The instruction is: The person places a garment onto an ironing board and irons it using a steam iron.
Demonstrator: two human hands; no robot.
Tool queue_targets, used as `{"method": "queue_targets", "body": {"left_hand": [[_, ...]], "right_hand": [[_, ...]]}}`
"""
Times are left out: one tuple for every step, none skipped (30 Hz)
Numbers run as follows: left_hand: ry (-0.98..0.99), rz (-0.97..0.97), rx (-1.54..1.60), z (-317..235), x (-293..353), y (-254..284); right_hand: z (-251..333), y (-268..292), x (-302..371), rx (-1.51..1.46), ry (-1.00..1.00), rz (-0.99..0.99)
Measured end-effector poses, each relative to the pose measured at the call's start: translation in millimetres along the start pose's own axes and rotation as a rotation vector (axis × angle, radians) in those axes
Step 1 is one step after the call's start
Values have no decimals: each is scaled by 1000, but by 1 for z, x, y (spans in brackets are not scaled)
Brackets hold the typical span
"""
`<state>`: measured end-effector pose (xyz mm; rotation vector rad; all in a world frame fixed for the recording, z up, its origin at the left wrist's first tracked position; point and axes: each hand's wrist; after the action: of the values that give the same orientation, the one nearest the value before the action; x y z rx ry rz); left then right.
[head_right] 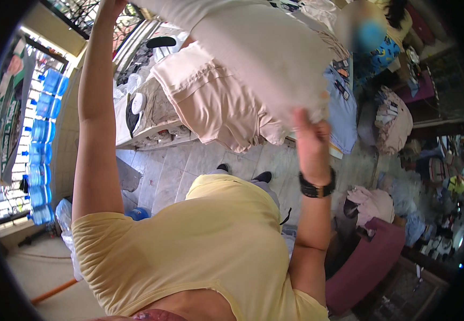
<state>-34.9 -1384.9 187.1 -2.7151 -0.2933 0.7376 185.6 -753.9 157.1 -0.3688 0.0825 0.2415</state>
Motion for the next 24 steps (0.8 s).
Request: {"method": "queue_targets", "body": {"left_hand": [[26, 76, -96, -8, 2, 70], [57, 158, -186, -18, -2, 106], [106, -232, -156, 64, 28, 17], [-19, -73, -903, 75, 54, 18], [53, -46, -995, 82, 69, 32], [128, -15, -1080, 94, 86, 48], [153, 34, -1260, 88, 89, 135], [295, 76, -1093, 136, 118, 103], [251, 96, -1289, 151, 137, 123], [235, 108, -1346, 171, 156, 132], [258, 115, -1416, 188, 170, 136], [332, 66, -1389, 203, 183, 132], [264, 34, -1397, 205, 190, 137], [195, 1, -1404, 205, 194, 143], [253, -19, -1407, 202, 192, 145], [311, -39, -1411, 196, 189, 149], [368, -62, -1416, 191, 188, 151], [317, -108, -1548, 191, 191, 146], [262, -158, -1680, 192, 197, 139], [202, -209, -1814, 191, 203, 132], [258, -272, -1792, 187, 204, 120], [196, -299, -1780, 189, 214, 93], [84, -297, -1759, 191, 228, 69], [-68, -245, -1710, 194, 246, 41]], "right_hand": [[-23, -12, 6, 52, -72, 48], [-49, -23, 11, 129, -140, 96], [-66, -18, 23, 246, -230, 28], [-82, -32, 29, 246, -308, 46], [-99, -52, 35, 143, -385, 72], [-124, -49, 36, 125, -586, 125], [-161, -55, 36, 64, -776, 253], [-192, -39, 42, 21, -909, 194], [-223, -38, 44, -55, -1032, 218], [-254, -33, 51, -54, -1081, 202], [-280, -28, 57, -54, -1129, 186], [-293, -26, 59, -53, -1178, 167], [-294, -30, 58, -34, -1227, 179], [-293, -34, 58, -14, -1276, 192], [-291, -37, 59, 6, -1327, 200], [-292, -38, 60, 0, -1332, 207], [-294, -38, 60, -6, -1336, 216], [-297, -37, 61, -10, -1337, 222], [-302, -36, 65, 48, -1381, 277], [-309, -35, 70, 106, -1423, 335], [-315, -36, 74, 151, -1456, 398], [-317, -31, 74, 237, -1448, 423], [-317, -26, 73, 323, -1434, 448], [-317, -17, 71, 405, -1419, 462]]}}
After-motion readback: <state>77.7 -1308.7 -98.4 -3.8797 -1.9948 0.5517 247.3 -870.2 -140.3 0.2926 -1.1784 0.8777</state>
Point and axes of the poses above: each hand's wrist, its own x-axis away from the middle knuckle, its own y-axis out of the back of the hand, z = x × y, and after that the axes turned 2 degrees about -z, right-handed
